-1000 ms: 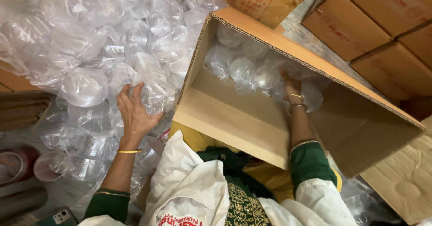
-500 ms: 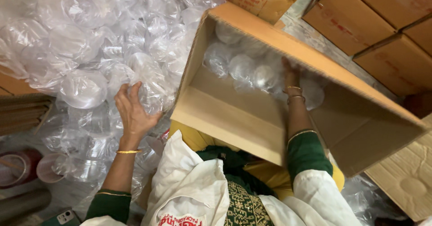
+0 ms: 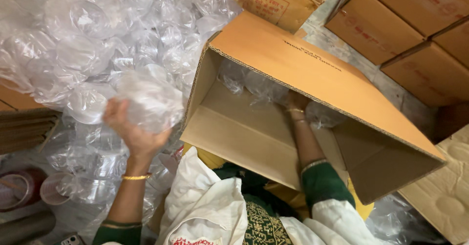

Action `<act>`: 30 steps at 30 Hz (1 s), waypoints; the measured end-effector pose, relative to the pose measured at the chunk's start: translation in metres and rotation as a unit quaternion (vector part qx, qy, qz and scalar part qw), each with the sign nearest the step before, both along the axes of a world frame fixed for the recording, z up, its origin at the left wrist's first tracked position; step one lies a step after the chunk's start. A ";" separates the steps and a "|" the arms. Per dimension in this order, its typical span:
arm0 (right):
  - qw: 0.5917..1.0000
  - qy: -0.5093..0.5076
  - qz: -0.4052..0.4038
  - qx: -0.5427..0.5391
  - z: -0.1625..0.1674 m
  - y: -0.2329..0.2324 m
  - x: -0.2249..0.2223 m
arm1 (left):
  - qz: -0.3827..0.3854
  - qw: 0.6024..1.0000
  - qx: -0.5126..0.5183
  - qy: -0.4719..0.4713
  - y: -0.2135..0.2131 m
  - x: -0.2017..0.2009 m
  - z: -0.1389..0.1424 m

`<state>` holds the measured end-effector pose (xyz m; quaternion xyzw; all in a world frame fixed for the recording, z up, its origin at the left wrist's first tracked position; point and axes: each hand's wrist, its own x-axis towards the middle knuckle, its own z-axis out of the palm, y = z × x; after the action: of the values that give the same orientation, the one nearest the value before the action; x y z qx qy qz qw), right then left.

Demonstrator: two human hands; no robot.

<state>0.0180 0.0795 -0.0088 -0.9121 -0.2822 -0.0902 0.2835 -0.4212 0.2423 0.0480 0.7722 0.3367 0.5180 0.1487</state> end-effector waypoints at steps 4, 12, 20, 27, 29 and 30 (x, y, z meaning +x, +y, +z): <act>0.986 -0.010 0.145 0.076 0.038 -0.027 -0.077 | -0.040 0.981 0.153 -0.115 -0.021 0.013 0.036; 0.937 0.054 0.339 0.058 0.091 -0.088 -0.158 | -0.313 0.944 0.097 0.036 -0.099 0.107 0.042; 0.997 0.017 0.002 -0.080 0.049 -0.137 0.041 | -0.358 0.873 0.031 0.329 -0.100 0.109 -0.002; 0.988 0.077 -0.036 -0.127 0.032 -0.099 0.078 | -0.357 0.873 0.013 0.331 -0.094 0.112 -0.011; 0.990 0.066 -0.029 -0.123 0.027 -0.093 0.076 | -0.355 0.878 0.026 0.321 -0.094 0.111 -0.007; 0.990 0.061 -0.025 -0.123 0.024 -0.090 0.072 | -0.376 0.886 0.001 0.270 -0.095 0.108 -0.004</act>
<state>0.0903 -0.0108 0.0152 -0.9508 -0.2499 -0.0057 0.1832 -0.3130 0.1475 0.0441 0.9509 0.0478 0.1952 0.2355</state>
